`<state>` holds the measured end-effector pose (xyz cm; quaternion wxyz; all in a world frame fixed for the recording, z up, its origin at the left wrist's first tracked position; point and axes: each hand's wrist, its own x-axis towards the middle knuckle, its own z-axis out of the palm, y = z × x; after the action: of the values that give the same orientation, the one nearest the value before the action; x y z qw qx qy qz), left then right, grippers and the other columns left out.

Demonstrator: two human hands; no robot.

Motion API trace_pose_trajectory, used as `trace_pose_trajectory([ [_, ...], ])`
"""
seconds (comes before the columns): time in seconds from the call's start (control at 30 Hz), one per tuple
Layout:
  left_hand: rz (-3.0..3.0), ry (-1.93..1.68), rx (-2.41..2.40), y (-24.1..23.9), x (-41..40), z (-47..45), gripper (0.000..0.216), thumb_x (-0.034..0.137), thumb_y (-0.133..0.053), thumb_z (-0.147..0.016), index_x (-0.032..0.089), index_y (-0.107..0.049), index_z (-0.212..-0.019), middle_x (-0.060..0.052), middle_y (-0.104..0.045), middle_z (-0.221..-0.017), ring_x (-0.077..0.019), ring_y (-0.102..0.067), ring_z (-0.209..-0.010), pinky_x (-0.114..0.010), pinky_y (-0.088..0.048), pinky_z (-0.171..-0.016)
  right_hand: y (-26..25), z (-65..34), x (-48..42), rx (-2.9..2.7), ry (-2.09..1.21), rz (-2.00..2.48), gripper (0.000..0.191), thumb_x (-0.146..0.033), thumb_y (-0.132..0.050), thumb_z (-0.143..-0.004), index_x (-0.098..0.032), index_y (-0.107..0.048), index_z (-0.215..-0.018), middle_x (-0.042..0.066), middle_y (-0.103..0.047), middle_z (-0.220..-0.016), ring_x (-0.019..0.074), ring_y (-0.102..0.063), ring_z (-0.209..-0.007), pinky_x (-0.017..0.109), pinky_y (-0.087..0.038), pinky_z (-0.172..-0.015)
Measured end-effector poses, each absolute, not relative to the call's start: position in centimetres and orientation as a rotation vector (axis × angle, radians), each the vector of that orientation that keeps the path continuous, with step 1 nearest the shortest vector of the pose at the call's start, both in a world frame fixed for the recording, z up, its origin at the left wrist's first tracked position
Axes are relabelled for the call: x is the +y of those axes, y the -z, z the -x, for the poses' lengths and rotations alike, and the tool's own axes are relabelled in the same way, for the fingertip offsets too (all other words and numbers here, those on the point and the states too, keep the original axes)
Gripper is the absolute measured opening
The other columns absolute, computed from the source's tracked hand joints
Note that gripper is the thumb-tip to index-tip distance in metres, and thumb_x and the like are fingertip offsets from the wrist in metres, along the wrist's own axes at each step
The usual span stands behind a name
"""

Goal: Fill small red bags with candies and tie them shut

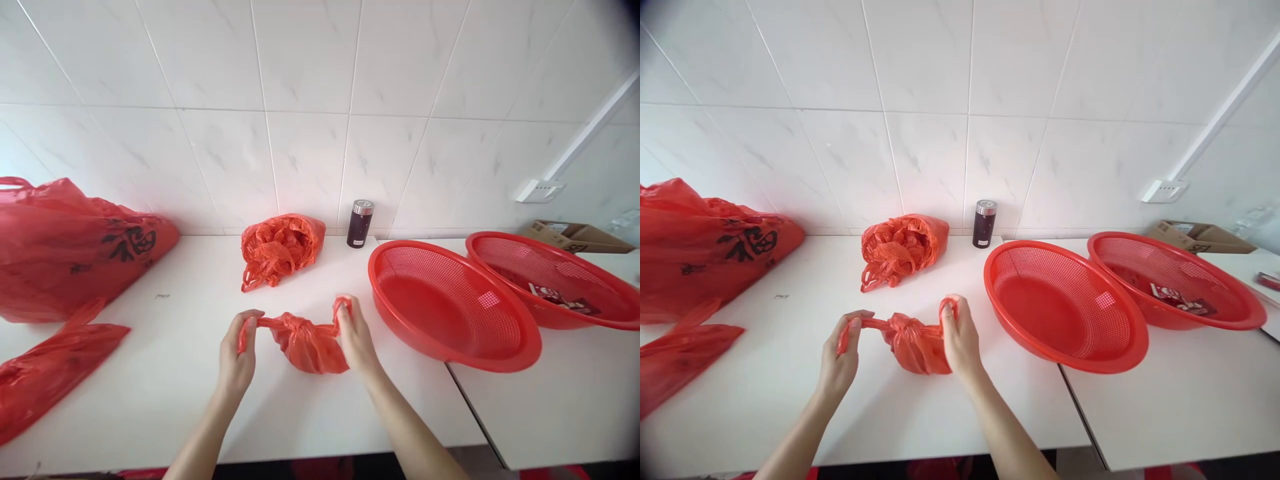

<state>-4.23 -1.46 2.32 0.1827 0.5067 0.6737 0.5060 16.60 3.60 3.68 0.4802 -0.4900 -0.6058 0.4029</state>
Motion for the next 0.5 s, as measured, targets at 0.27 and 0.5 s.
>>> trace_pose_trajectory([
  [0.27,-1.636,-1.128,1.794,-0.9,3.3,1.4,0.030,0.045,-0.030,-0.096,0.025,-0.045,-0.079,0.002,-0.059,-0.067,-0.0167,-0.057,-0.061,-0.028,-0.046,-0.063,-0.1,-14.9,1.9,-2.060,-0.493,1.343,0.026,-0.037,-0.036,-0.096,-0.026,-0.058,-0.106,0.004,-0.068,-0.079,0.0230,-0.064,-0.070,0.032,-0.042,-0.064],
  [0.5,-1.762,-0.839,2.031,-0.2,3.2,3.1,0.022,0.032,-0.030,-0.093,0.026,-0.045,-0.078,0.001,-0.059,-0.064,-0.0185,-0.056,-0.060,-0.027,-0.036,-0.058,0.6,-18.1,5.4,-2.122,-0.295,1.521,0.031,-0.039,-0.036,-0.097,-0.024,-0.062,-0.104,0.004,-0.065,-0.063,0.0213,-0.060,-0.057,0.028,-0.032,-0.055],
])
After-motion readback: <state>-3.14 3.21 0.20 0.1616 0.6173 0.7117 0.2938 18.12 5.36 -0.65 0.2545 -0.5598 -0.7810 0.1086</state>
